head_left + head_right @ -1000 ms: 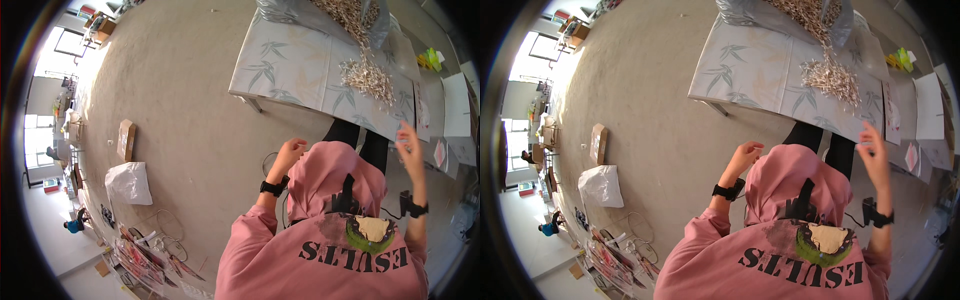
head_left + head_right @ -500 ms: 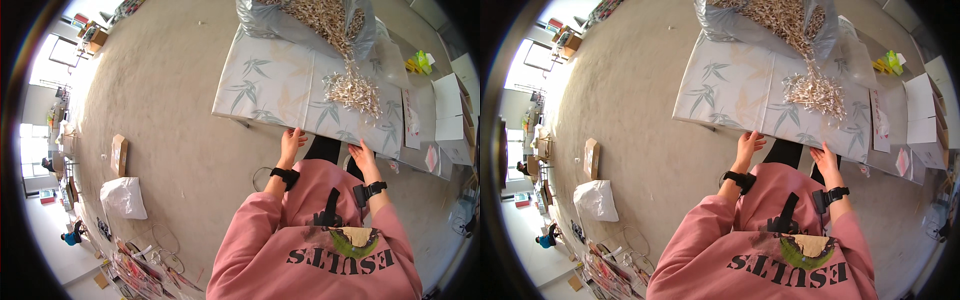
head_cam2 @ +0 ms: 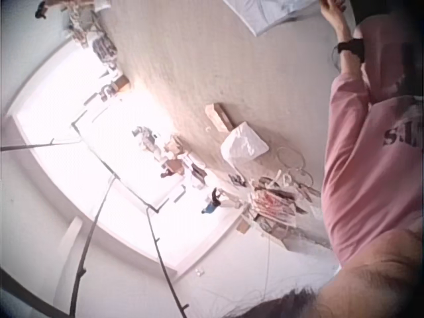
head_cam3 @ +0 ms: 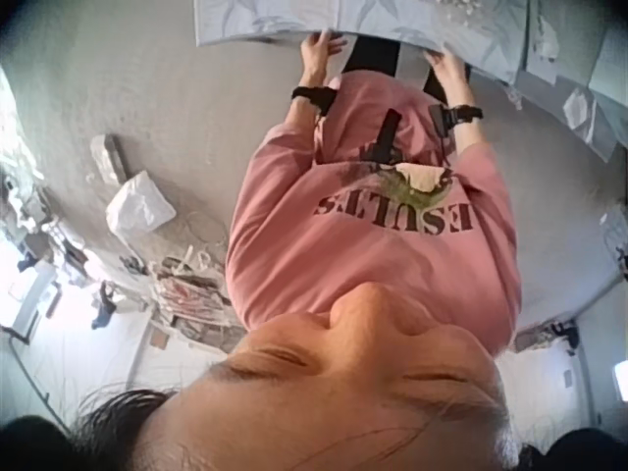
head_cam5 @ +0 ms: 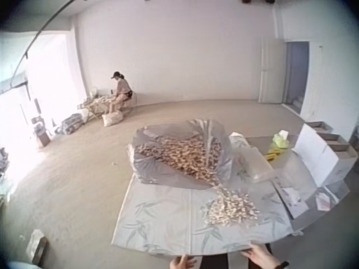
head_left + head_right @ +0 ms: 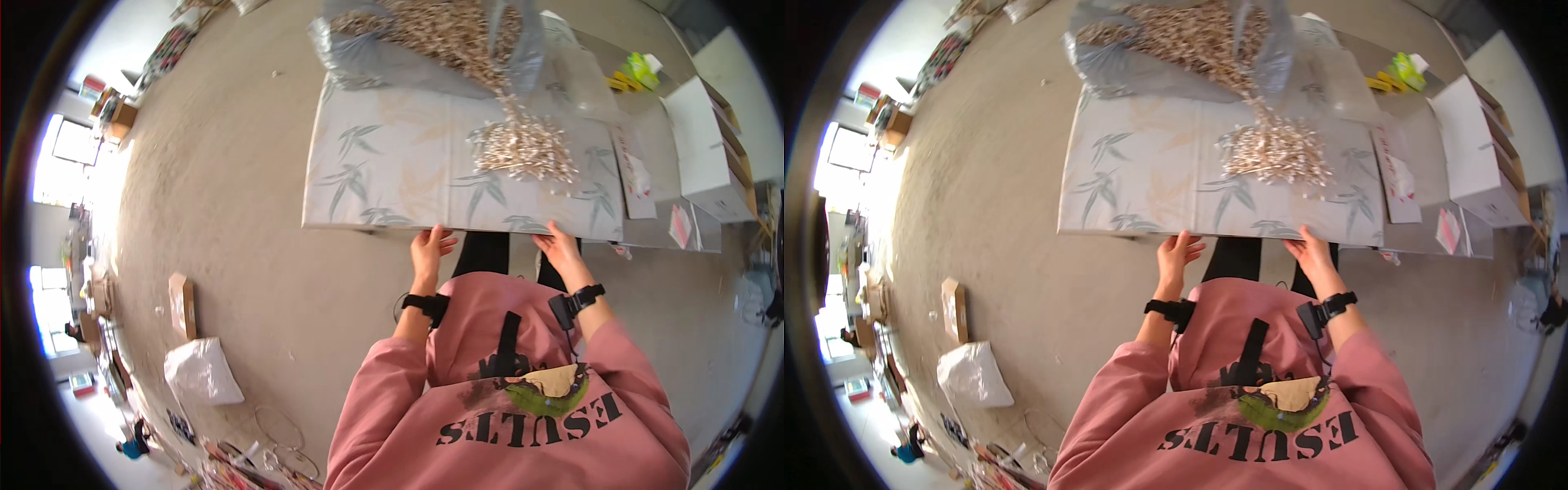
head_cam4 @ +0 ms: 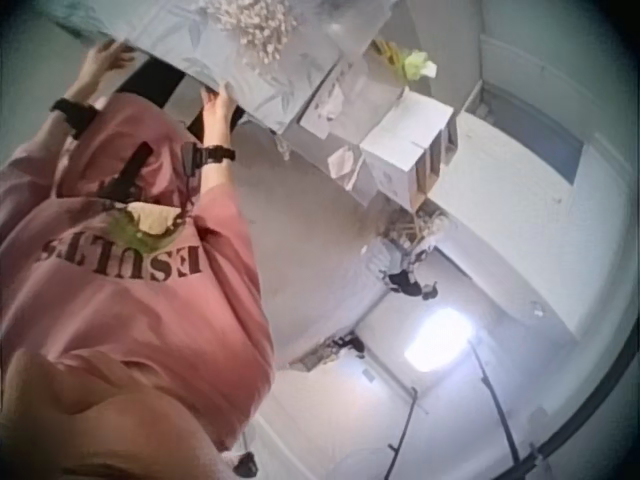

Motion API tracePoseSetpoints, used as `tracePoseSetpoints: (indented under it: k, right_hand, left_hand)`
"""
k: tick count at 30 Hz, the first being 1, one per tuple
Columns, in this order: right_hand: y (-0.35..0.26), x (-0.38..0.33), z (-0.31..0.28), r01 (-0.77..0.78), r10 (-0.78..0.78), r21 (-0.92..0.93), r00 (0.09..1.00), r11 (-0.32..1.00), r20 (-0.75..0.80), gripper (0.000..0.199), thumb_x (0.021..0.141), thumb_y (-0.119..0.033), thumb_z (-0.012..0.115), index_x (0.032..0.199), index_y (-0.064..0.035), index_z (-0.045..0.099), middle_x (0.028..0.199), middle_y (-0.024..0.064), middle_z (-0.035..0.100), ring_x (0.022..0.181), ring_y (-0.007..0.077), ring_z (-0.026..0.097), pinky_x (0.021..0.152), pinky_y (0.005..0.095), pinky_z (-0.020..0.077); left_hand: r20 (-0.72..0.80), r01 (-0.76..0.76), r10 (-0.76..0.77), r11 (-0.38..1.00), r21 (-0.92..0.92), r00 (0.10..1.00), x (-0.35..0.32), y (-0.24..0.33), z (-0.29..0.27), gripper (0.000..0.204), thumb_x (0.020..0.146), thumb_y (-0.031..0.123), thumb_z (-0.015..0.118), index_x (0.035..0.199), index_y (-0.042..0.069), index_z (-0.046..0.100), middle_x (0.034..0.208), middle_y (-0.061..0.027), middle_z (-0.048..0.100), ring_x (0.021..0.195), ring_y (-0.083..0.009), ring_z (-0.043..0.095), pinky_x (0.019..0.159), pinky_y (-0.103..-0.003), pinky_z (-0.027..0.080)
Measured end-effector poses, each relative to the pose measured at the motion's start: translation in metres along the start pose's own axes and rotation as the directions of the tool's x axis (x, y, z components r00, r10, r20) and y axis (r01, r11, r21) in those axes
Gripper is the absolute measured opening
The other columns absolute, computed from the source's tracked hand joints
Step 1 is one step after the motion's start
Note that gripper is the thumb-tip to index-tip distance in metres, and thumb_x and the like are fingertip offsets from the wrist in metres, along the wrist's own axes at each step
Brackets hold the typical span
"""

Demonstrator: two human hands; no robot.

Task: Gathering cotton swabs from a pile and placing them into a small plastic bag, then organizing them.

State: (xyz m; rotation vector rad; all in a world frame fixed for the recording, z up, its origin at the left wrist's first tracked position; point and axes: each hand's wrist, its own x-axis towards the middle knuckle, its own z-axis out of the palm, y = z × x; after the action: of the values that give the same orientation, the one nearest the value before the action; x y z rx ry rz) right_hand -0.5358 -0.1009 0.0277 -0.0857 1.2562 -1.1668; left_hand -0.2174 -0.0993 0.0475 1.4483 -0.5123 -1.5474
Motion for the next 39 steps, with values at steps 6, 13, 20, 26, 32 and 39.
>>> tracePoseSetpoints:
  k: [6,13,20,26,32,39]
  right_hand:
    - [0.002,-0.006,0.008,-0.023,0.023,-0.013,1.000,1.000,-0.013,0.034,0.099,-0.022,0.058,0.126,-0.0040,0.050,0.117,0.0170,0.061,0.104,0.0327,0.064,0.091,0.0480,0.0560]
    - [0.010,-0.010,0.017,-0.051,0.053,-0.108,0.998,0.993,0.024,0.042,0.099,-0.026,0.059,0.129,-0.0001,0.046,0.118,0.0214,0.060,0.105,0.0381,0.064,0.088,0.0506,0.0559]
    - [0.014,0.002,0.013,-0.093,0.076,-0.244,0.994,0.965,-0.079,0.048,0.093,-0.036,0.066,0.126,-0.0055,0.048,0.105,0.0125,0.062,0.088,0.0274,0.064,0.072,0.0493,0.0554]
    - [0.009,0.000,0.011,-0.140,0.096,-0.371,0.986,0.918,-0.134,0.050,0.093,-0.045,0.064,0.124,-0.0081,0.051,0.109,0.0124,0.062,0.098,0.0287,0.063,0.079,0.0536,0.0533]
    - [-0.007,-0.009,-0.008,-0.121,0.102,-0.391,0.992,0.913,-0.068,0.061,0.090,-0.051,0.066,0.129,-0.0073,0.046,0.113,0.0169,0.063,0.103,0.0300,0.063,0.081,0.0483,0.0529]
    - [-0.024,-0.025,-0.006,-0.145,0.123,-0.491,0.989,0.859,-0.077,0.058,0.092,-0.053,0.063,0.128,-0.0099,0.050,0.116,0.0158,0.065,0.107,0.0264,0.063,0.083,0.0429,0.0516]
  left_hand:
    - [-0.007,0.067,-0.067,0.997,0.044,0.998,-0.005,0.007,0.004,0.041,0.100,0.030,0.058,0.118,-0.007,0.055,0.113,-0.0181,0.068,0.091,-0.0263,0.072,0.069,-0.030,0.058]
    - [-0.092,0.134,-0.128,0.989,0.066,0.987,-0.008,0.014,0.002,0.039,0.101,0.031,0.054,0.121,-0.003,0.055,0.116,-0.0154,0.067,0.092,-0.0263,0.072,0.070,-0.034,0.057]
    - [-0.165,0.219,-0.204,0.972,0.080,0.965,-0.005,0.021,0.012,0.042,0.100,0.035,0.057,0.127,0.004,0.053,0.119,-0.0112,0.067,0.093,-0.0258,0.071,0.073,-0.036,0.056]
    - [-0.124,0.274,-0.251,0.935,0.224,0.960,-0.007,0.022,-0.003,0.044,0.099,0.042,0.056,0.130,0.011,0.054,0.117,-0.0039,0.070,0.094,-0.0191,0.070,0.075,-0.034,0.050]
    - [0.187,0.119,-0.185,0.940,0.319,0.965,0.015,-0.030,-0.069,0.031,0.096,0.025,0.061,0.118,0.006,0.066,0.108,-0.0056,0.071,0.090,-0.0145,0.068,0.073,-0.027,0.051]
    - [0.355,0.048,-0.100,0.987,0.152,0.929,0.070,-0.085,-0.070,0.024,0.086,0.006,0.056,0.104,-0.003,0.069,0.096,-0.0109,0.072,0.085,-0.0176,0.069,0.075,-0.027,0.055]
